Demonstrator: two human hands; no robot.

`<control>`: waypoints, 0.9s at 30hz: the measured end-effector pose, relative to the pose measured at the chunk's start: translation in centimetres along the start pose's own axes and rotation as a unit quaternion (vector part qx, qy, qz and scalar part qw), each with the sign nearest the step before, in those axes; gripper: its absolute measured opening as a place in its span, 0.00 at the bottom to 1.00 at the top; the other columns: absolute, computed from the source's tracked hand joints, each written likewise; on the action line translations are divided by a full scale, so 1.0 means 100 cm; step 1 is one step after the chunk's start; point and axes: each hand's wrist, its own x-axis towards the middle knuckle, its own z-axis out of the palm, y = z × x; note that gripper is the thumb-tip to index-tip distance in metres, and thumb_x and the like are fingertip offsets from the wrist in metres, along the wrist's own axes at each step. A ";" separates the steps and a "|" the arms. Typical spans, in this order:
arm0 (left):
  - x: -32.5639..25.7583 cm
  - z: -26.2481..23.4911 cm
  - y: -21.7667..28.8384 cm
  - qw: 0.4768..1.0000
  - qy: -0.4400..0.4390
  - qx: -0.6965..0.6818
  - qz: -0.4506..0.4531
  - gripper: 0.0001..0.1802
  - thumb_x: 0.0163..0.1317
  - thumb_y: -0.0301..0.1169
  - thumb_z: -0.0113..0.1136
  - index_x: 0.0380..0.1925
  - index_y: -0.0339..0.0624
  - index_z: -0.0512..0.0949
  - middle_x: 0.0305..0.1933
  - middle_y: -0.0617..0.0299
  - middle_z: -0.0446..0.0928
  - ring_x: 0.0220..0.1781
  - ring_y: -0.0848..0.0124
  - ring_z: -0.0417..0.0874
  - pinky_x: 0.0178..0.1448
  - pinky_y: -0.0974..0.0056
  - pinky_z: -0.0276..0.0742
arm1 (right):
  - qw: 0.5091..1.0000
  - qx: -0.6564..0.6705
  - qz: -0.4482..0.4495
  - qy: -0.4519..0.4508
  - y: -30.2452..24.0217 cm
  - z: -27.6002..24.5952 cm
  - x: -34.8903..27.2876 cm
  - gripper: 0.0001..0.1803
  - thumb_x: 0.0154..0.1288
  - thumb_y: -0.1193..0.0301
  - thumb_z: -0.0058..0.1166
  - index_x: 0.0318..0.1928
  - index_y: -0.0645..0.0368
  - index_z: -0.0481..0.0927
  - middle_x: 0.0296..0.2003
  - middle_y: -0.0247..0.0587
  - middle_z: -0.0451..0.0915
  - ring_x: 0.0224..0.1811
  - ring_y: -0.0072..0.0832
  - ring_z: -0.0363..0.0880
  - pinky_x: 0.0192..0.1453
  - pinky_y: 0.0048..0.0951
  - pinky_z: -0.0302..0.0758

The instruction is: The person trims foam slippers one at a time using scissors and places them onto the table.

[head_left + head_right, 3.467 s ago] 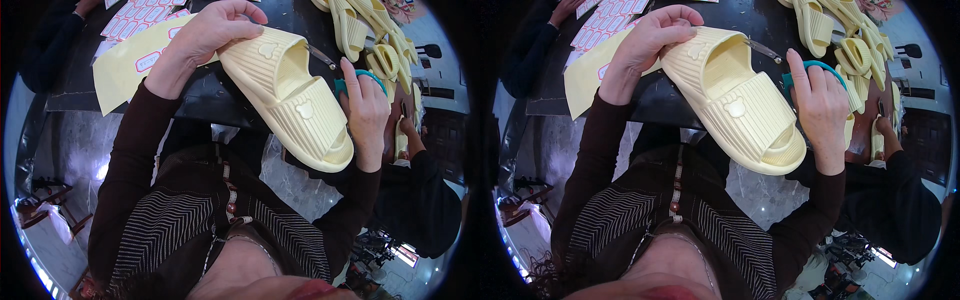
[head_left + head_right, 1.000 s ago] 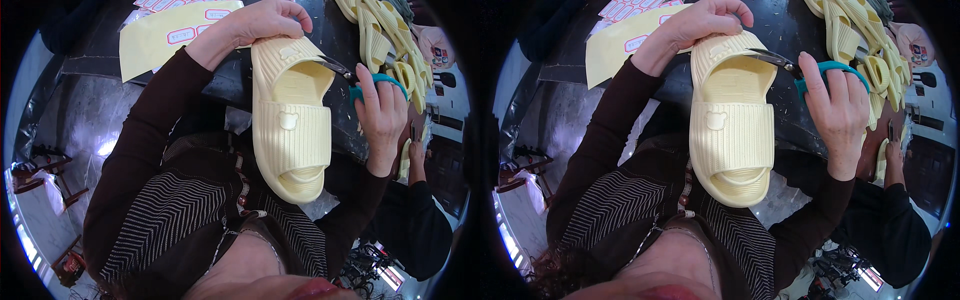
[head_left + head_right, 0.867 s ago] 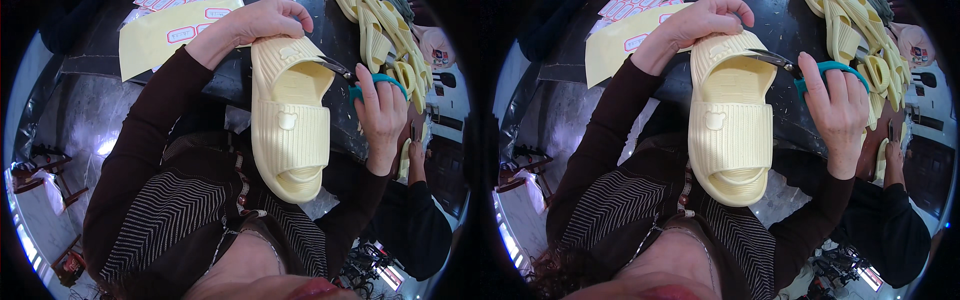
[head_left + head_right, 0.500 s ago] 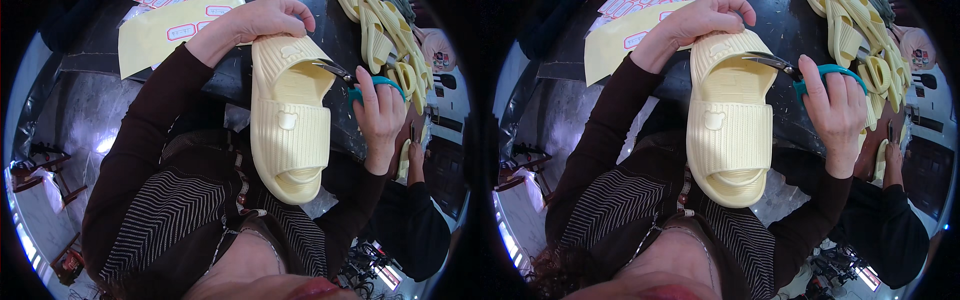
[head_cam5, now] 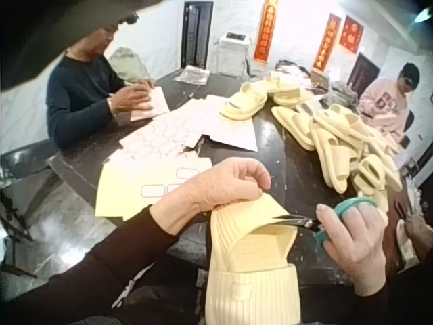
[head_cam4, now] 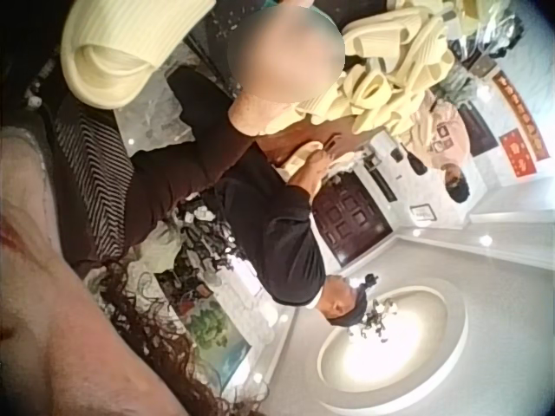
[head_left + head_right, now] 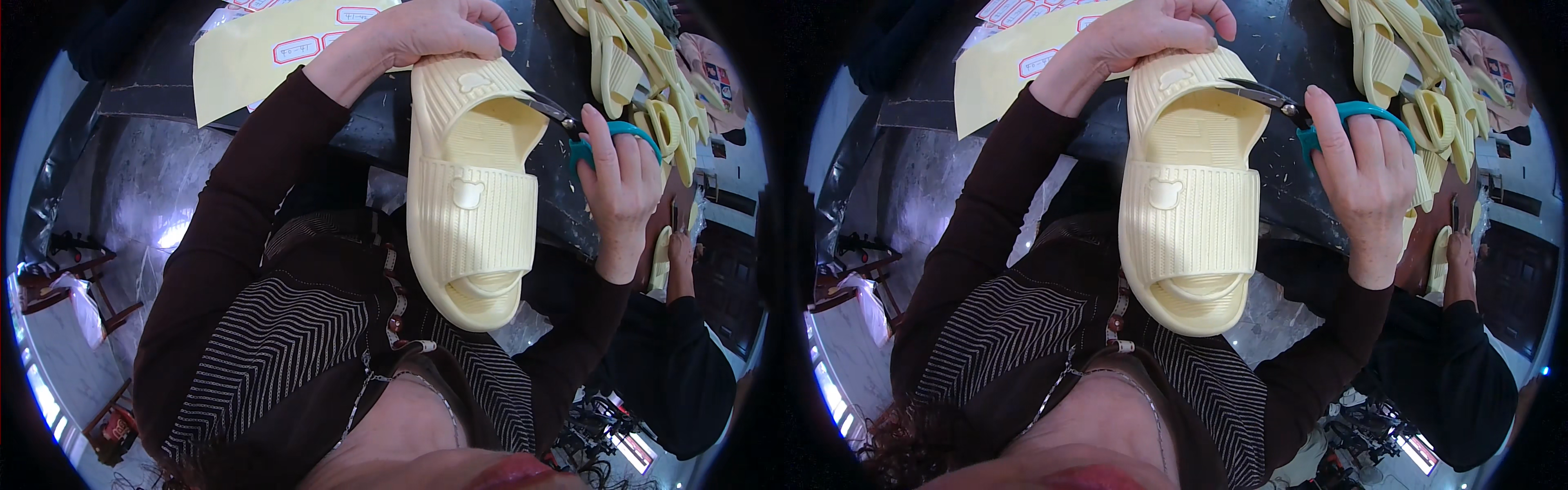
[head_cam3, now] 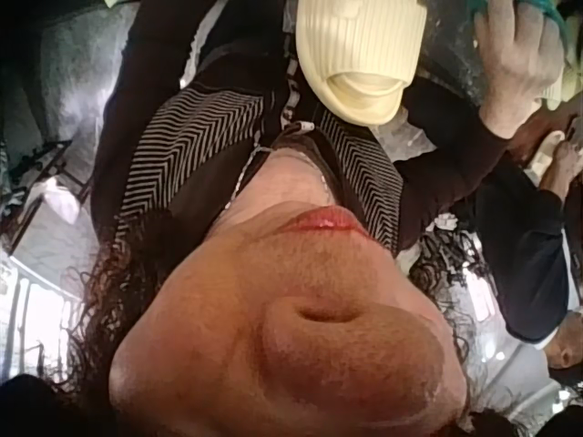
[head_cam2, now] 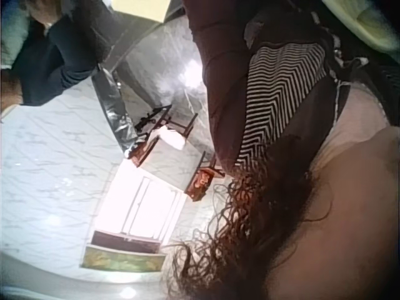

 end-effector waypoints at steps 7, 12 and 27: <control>0.002 -0.001 0.000 1.000 -0.024 0.010 0.000 0.11 0.53 0.22 0.59 0.39 0.35 0.78 0.32 0.66 0.79 0.31 0.80 0.77 0.35 0.75 0.74 | 1.000 0.020 -0.008 -0.002 0.002 -0.001 0.002 0.33 0.43 0.78 0.63 0.56 0.50 0.82 0.28 0.34 0.66 0.30 0.30 0.69 0.34 0.32 0.72; 0.002 0.000 -0.002 0.999 -0.034 0.012 0.023 0.11 0.53 0.22 0.59 0.39 0.35 0.78 0.31 0.67 0.79 0.31 0.80 0.77 0.36 0.74 0.74 | 0.999 0.034 -0.020 0.001 0.003 0.000 0.002 0.33 0.43 0.78 0.63 0.56 0.50 0.82 0.27 0.34 0.65 0.29 0.29 0.69 0.32 0.31 0.71; 0.000 -0.002 0.001 0.997 -0.051 0.046 0.019 0.11 0.52 0.24 0.60 0.38 0.36 0.78 0.30 0.69 0.77 0.30 0.81 0.75 0.37 0.74 0.72 | 0.999 0.046 -0.023 -0.018 0.002 -0.001 -0.002 0.33 0.44 0.78 0.62 0.57 0.51 0.81 0.27 0.34 0.64 0.28 0.29 0.69 0.32 0.32 0.71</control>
